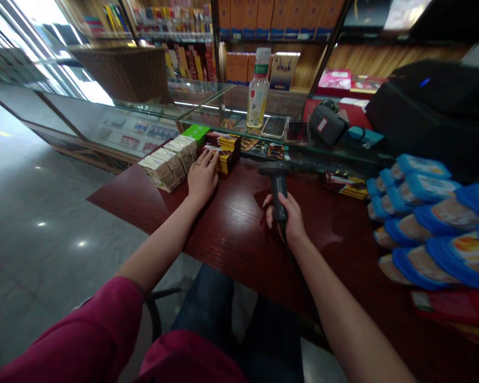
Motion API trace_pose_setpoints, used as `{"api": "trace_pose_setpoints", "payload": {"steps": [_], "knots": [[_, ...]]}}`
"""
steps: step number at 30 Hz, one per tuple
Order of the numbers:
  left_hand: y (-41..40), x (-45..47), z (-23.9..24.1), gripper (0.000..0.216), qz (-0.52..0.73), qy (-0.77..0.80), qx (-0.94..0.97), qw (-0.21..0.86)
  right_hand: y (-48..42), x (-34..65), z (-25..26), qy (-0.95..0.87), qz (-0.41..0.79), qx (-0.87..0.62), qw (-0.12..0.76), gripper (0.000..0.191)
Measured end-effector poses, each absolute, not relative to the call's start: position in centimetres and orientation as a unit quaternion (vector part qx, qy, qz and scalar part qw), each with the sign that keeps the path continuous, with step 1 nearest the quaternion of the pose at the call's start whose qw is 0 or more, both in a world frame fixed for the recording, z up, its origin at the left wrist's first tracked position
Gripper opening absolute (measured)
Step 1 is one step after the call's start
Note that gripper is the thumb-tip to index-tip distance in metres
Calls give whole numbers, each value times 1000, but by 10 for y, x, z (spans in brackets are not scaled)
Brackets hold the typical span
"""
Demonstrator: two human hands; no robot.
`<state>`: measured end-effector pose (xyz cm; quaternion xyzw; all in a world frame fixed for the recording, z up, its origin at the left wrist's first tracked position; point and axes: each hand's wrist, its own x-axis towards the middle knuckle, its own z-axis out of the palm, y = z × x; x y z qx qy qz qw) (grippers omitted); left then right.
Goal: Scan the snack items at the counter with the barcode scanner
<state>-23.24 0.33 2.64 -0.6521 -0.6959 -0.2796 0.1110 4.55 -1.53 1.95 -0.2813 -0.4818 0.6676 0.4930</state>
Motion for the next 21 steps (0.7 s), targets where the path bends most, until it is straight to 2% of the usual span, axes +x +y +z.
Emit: {"api": "trace_pose_setpoints", "payload": {"steps": [5,9,13,18,21], "knots": [[3,-221,25,67,-332,-674,-648,122,-15,45,12,-446,598,-314,587,35],[8,-179,22,68,-333,-585,-734,91,-16,65,6,-391,510,-383,664,55],[29,-104,15,72,-322,-497,-805,28,-25,113,4,-404,440,-422,682,73],[62,-7,6,75,-305,-443,-842,-34,-44,155,1,-360,414,-446,708,67],[82,32,6,71,-263,-436,-860,-33,-44,156,1,-333,417,-445,719,62]]}}
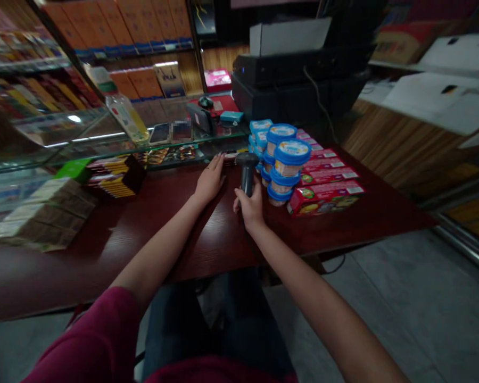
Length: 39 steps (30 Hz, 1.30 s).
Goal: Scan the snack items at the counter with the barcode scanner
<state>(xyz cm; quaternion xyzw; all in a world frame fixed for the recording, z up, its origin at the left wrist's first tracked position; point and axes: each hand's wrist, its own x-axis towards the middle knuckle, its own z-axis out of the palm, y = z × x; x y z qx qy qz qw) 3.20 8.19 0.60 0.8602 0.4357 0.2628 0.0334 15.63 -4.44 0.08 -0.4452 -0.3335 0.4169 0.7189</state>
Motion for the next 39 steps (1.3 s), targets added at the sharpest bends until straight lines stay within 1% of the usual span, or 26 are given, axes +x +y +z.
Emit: {"api": "trace_pose_setpoints", "payload": {"steps": [4,7,10,12,15,18,22,23,25,28,30,34,39], "knots": [[103,56,11,63,230,465,855,12,-39,152,2,-326,421,-443,722,64],[110,58,14,51,223,490,842,-4,-37,152,2,-326,426,-441,720,59],[107,47,15,38,250,502,828,-6,-36,155,1,-329,426,-441,718,53],[101,30,14,33,293,520,802,15,-38,157,2,-343,426,-440,712,49],[88,-11,14,29,385,545,740,79,-45,159,7,-382,431,-425,698,51],[72,-66,13,22,461,541,679,181,-54,154,14,-440,444,-403,668,56],[55,-134,9,20,485,526,599,360,-56,133,23,-498,498,-391,592,53],[53,-147,7,21,491,519,580,392,-54,125,26,-510,508,-389,575,52],[52,-165,4,23,508,513,551,420,-48,106,31,-538,528,-375,540,52],[58,-179,1,24,523,528,532,406,-39,81,32,-572,551,-352,495,55],[62,-181,0,24,525,550,532,373,-36,71,28,-580,555,-352,481,58],[65,-180,-1,21,519,576,566,282,-34,68,17,-584,551,-356,478,54],[62,-176,-1,23,503,571,599,249,-35,73,14,-576,555,-366,476,51]]}}
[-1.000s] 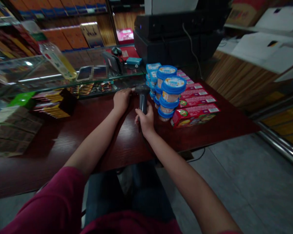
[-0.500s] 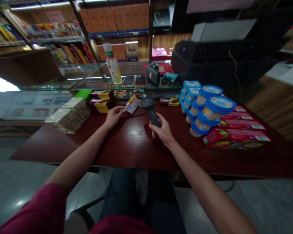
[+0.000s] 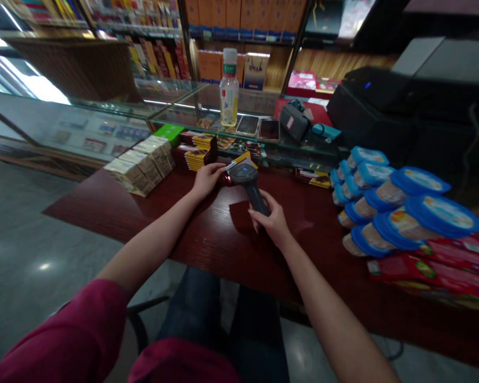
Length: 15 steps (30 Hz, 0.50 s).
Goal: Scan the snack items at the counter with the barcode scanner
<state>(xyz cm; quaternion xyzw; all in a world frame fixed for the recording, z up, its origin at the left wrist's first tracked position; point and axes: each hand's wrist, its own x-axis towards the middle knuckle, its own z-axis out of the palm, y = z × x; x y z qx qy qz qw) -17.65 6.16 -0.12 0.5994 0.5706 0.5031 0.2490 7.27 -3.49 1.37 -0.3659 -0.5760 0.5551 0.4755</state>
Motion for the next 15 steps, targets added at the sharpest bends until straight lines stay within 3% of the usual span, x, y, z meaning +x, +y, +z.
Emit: {"api": "trace_pose_setpoints", "payload": {"steps": [12,15], "knots": [[59,-176,0,31,522,564,566,300,-33,74,15,-556,570,-370,479,55],[54,-174,6,26,511,574,584,261,-34,74,17,-551,567,-374,485,49]]}}
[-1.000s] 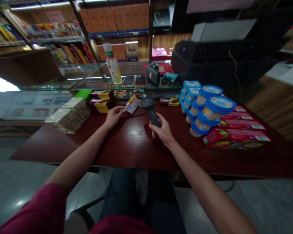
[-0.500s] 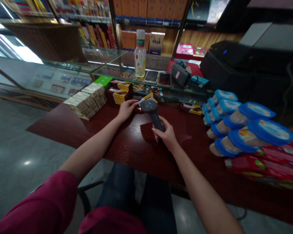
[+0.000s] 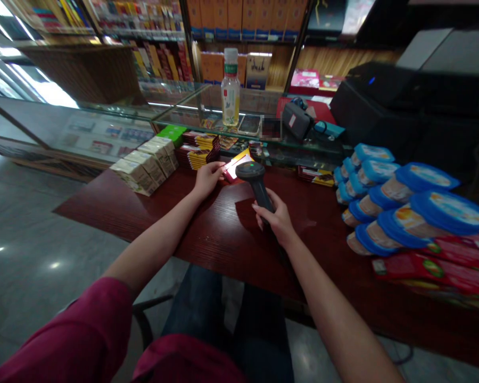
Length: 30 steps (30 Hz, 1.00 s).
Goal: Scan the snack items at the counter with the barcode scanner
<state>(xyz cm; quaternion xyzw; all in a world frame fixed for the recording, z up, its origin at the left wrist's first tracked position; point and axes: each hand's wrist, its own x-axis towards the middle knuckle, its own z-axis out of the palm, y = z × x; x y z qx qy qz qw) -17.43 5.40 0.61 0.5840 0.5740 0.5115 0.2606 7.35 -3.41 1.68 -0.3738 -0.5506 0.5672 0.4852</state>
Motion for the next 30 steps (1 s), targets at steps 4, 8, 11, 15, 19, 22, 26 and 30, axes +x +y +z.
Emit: {"api": "trace_pose_setpoints", "payload": {"steps": [4,8,11,15,19,22,26,30], "knots": [[37,-185,25,24,507,557,648,110,-32,75,16,-536,567,-374,501,43],[15,-217,39,33,512,572,640,-36,-31,77,17,-533,571,-367,505,35],[6,-245,40,35,495,600,623,-78,-33,77,20,-534,571,-368,504,30],[7,-264,33,36,451,634,619,-106,-35,76,23,-527,575,-372,503,32],[16,-264,25,46,425,682,585,-114,-35,75,24,-524,580,-369,503,30],[20,-259,24,56,417,690,582,-111,-35,75,24,-516,581,-369,510,29],[16,-242,30,58,395,659,629,-118,-35,76,24,-522,579,-366,508,28],[7,-226,35,50,321,645,682,-126,-34,77,24,-526,578,-371,502,27]]}}
